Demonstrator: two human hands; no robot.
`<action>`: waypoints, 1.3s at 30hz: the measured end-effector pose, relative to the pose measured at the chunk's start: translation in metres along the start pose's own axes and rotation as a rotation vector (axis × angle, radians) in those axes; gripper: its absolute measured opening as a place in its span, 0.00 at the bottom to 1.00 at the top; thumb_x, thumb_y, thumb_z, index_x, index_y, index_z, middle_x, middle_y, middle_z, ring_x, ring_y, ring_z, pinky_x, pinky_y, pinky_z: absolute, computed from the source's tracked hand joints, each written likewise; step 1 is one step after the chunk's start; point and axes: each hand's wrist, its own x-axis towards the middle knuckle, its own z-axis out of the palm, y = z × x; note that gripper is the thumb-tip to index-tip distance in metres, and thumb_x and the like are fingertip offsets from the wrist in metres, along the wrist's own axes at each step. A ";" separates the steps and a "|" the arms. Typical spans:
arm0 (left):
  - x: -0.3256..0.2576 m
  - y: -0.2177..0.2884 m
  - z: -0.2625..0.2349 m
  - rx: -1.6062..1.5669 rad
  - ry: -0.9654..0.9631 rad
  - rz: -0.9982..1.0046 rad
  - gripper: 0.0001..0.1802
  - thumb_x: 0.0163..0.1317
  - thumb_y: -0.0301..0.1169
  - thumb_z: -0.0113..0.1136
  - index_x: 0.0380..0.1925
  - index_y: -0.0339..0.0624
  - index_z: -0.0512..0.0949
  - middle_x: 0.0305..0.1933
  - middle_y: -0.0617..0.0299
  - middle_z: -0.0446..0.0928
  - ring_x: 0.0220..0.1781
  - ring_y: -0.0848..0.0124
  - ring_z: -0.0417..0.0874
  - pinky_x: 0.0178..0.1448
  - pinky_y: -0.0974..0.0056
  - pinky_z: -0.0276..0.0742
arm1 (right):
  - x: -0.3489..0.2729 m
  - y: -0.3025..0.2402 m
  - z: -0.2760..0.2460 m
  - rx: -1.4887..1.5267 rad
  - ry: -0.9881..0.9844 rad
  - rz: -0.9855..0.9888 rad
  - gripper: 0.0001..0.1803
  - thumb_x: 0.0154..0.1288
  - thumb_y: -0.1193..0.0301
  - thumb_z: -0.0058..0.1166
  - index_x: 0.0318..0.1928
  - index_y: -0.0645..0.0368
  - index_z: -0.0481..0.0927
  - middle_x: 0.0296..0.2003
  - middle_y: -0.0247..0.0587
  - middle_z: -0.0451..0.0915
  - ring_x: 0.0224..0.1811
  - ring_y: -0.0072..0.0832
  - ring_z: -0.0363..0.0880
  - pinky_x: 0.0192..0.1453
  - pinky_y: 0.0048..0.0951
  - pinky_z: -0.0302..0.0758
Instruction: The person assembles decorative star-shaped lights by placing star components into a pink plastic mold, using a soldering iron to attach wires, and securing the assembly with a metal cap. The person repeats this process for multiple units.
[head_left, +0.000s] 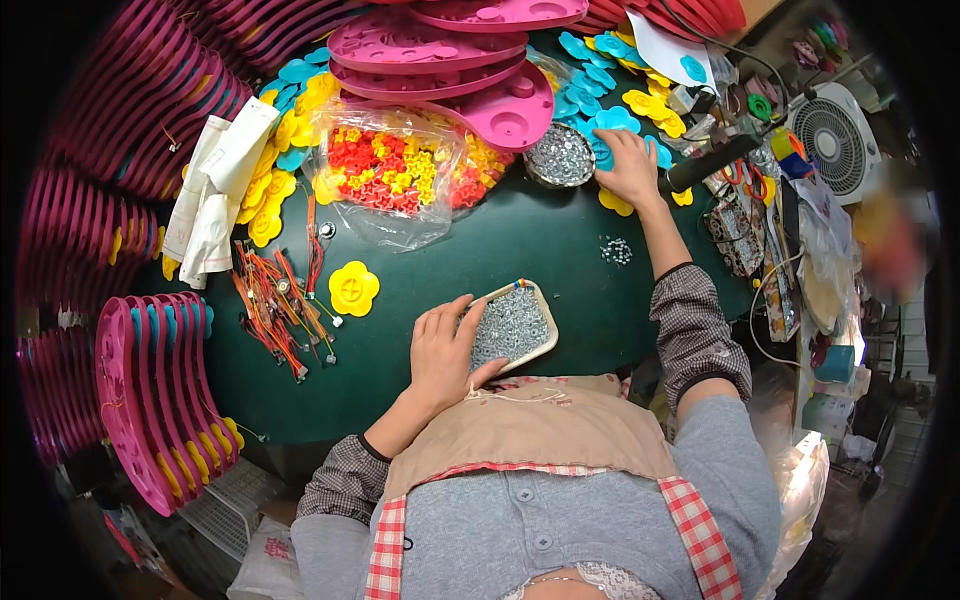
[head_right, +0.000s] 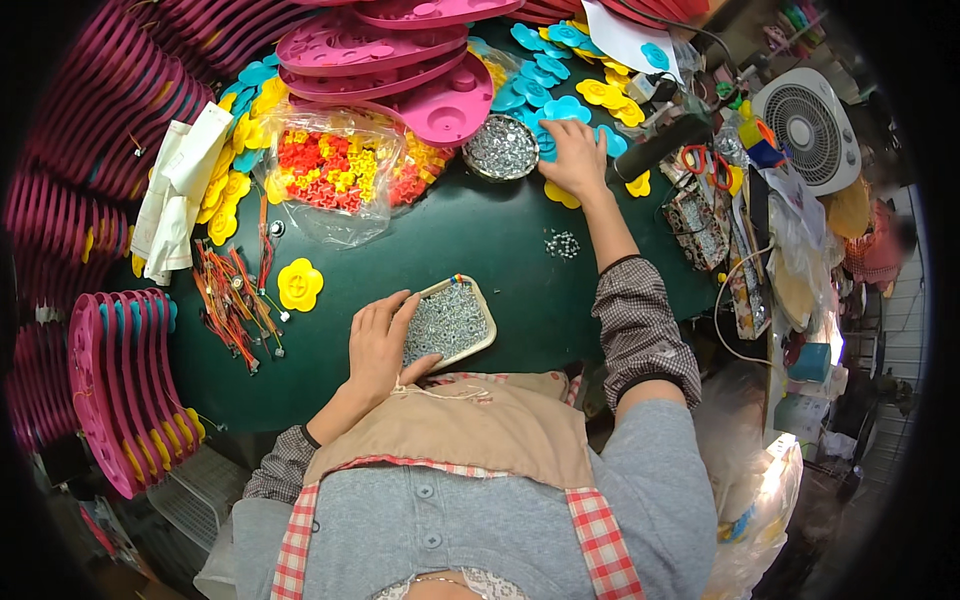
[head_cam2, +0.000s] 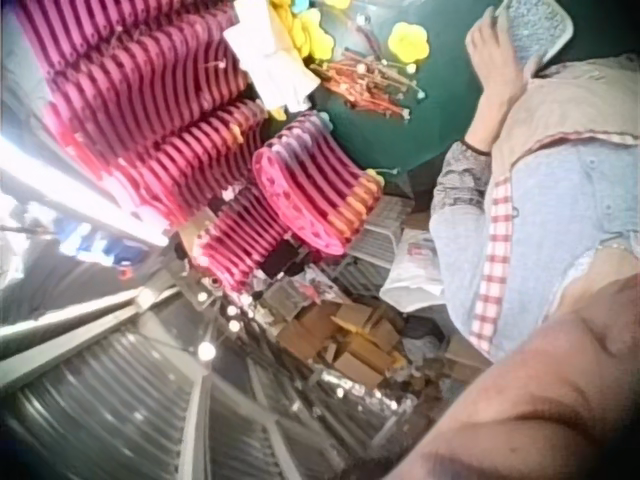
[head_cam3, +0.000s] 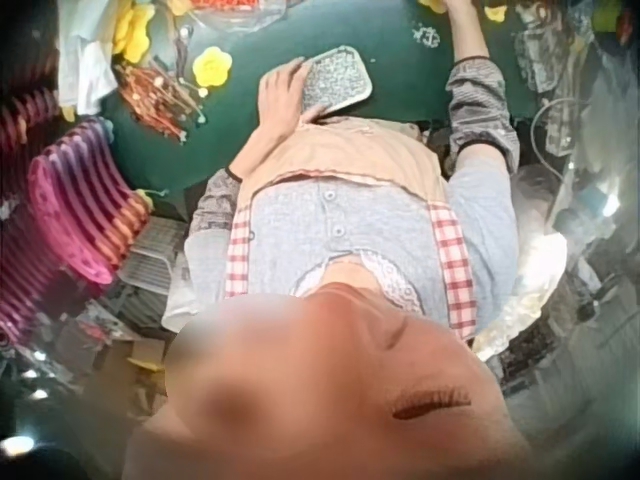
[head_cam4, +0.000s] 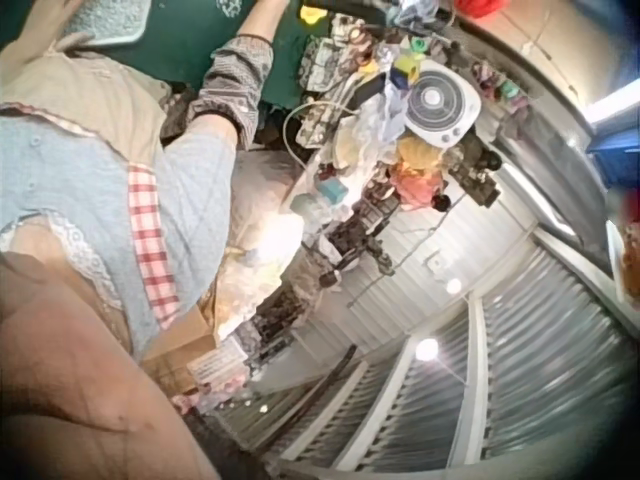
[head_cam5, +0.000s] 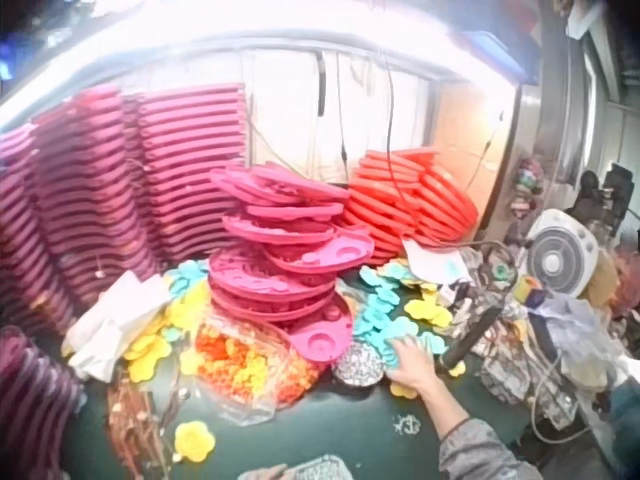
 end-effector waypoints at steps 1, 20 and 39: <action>0.002 -0.001 0.000 -0.012 0.010 0.017 0.47 0.54 0.52 0.76 0.70 0.40 0.73 0.68 0.49 0.74 0.66 0.49 0.75 0.72 0.45 0.67 | 0.003 0.000 -0.003 0.092 0.086 0.039 0.33 0.55 0.62 0.69 0.64 0.45 0.82 0.61 0.43 0.80 0.70 0.46 0.74 0.76 0.60 0.64; -0.062 0.012 -0.028 -0.492 0.103 -0.002 0.18 0.57 0.21 0.74 0.48 0.36 0.84 0.44 0.53 0.85 0.42 0.56 0.85 0.46 0.56 0.79 | -0.193 -0.147 -0.089 0.632 0.213 0.087 0.14 0.63 0.75 0.69 0.50 0.59 0.88 0.50 0.47 0.84 0.49 0.42 0.85 0.54 0.38 0.81; -0.120 0.114 -0.032 -0.542 -0.723 -0.086 0.32 0.67 0.51 0.69 0.55 0.31 0.81 0.46 0.41 0.84 0.51 0.46 0.85 0.57 0.49 0.80 | -0.348 -0.226 -0.070 0.946 -0.398 0.009 0.14 0.76 0.69 0.58 0.35 0.68 0.80 0.31 0.52 0.78 0.34 0.54 0.77 0.38 0.49 0.73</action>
